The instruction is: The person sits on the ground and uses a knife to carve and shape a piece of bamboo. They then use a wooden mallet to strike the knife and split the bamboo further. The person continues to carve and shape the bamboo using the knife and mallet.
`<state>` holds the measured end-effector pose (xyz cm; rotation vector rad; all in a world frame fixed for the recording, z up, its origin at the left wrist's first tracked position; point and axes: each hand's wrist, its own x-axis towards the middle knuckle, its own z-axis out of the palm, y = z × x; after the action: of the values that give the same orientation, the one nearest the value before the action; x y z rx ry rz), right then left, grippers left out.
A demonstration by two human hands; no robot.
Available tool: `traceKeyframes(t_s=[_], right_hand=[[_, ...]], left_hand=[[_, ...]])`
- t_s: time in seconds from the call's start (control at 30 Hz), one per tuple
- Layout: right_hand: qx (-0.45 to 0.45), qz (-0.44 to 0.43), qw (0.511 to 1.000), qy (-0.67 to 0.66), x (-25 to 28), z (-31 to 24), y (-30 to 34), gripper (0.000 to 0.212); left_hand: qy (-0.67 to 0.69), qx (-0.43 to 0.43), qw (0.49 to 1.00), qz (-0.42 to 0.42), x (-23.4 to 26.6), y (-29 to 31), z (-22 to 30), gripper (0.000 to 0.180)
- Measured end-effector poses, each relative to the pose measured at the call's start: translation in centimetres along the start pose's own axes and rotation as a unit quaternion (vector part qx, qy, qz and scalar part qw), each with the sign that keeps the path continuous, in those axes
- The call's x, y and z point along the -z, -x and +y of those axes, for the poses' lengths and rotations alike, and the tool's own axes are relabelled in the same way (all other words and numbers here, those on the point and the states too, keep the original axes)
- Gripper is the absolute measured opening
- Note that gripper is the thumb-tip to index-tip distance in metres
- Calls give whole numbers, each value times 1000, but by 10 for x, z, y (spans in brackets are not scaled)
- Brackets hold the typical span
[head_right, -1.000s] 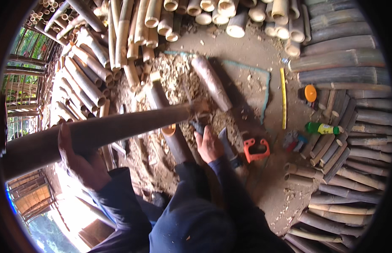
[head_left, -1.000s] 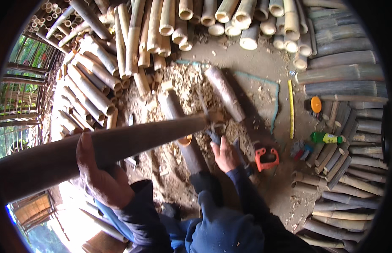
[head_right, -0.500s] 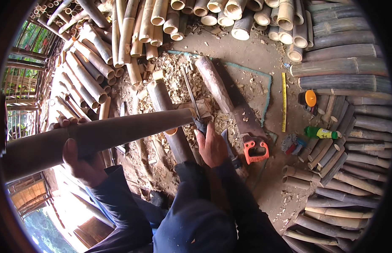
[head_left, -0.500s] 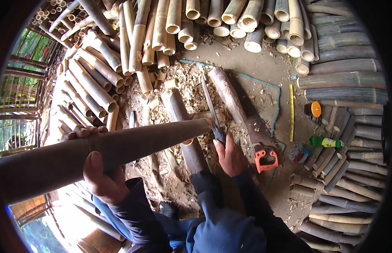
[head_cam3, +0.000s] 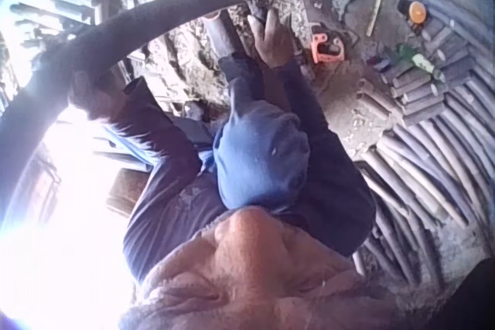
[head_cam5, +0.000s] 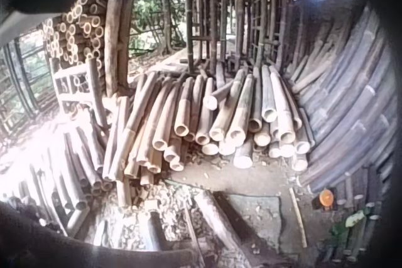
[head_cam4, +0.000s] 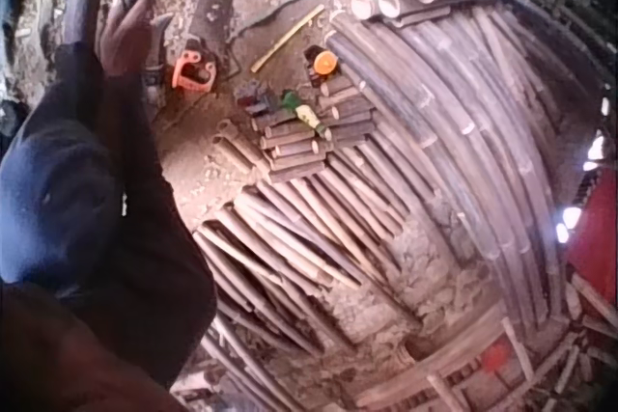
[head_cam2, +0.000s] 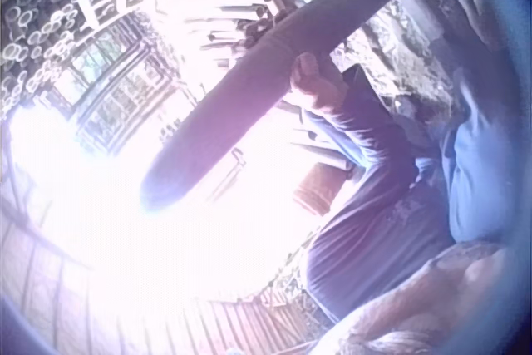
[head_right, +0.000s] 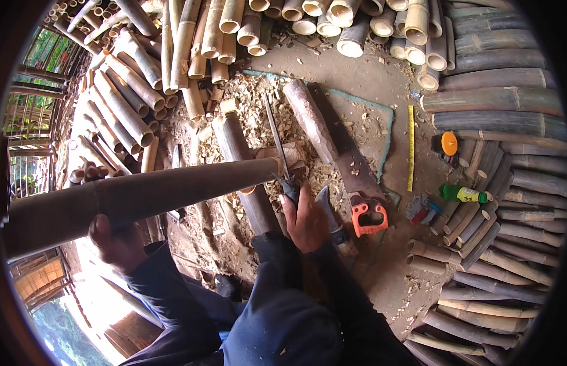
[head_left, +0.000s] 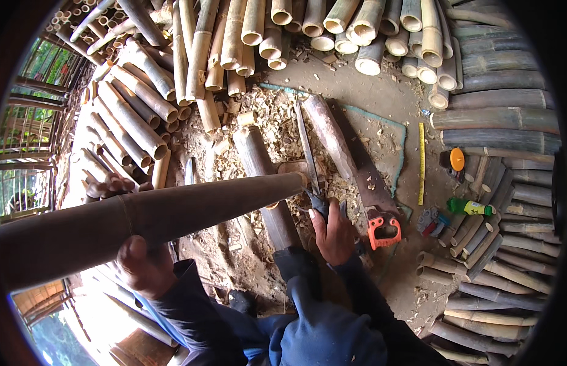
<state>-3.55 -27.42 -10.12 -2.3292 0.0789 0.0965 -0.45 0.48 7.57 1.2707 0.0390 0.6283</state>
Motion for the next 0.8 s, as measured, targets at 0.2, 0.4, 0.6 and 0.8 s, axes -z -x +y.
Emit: traceKeyframes(t_s=[0.2,0.4,0.6,0.8], right_hand=[[-30,-29,999,15,-3,18,6,46],[-13,-43,999,-16,19,-20,1,39],[-20,-37,997,72,-27,29,-6,41],[55,24,997,55,-4,1,1,43]], left_hand=[[19,18,979,204,-8,3,7,62],[16,-9,993,114,-17,11,3,57],[2,-5,993,115,-31,12,4,59],[-3,-10,993,118,-16,12,1,58]])
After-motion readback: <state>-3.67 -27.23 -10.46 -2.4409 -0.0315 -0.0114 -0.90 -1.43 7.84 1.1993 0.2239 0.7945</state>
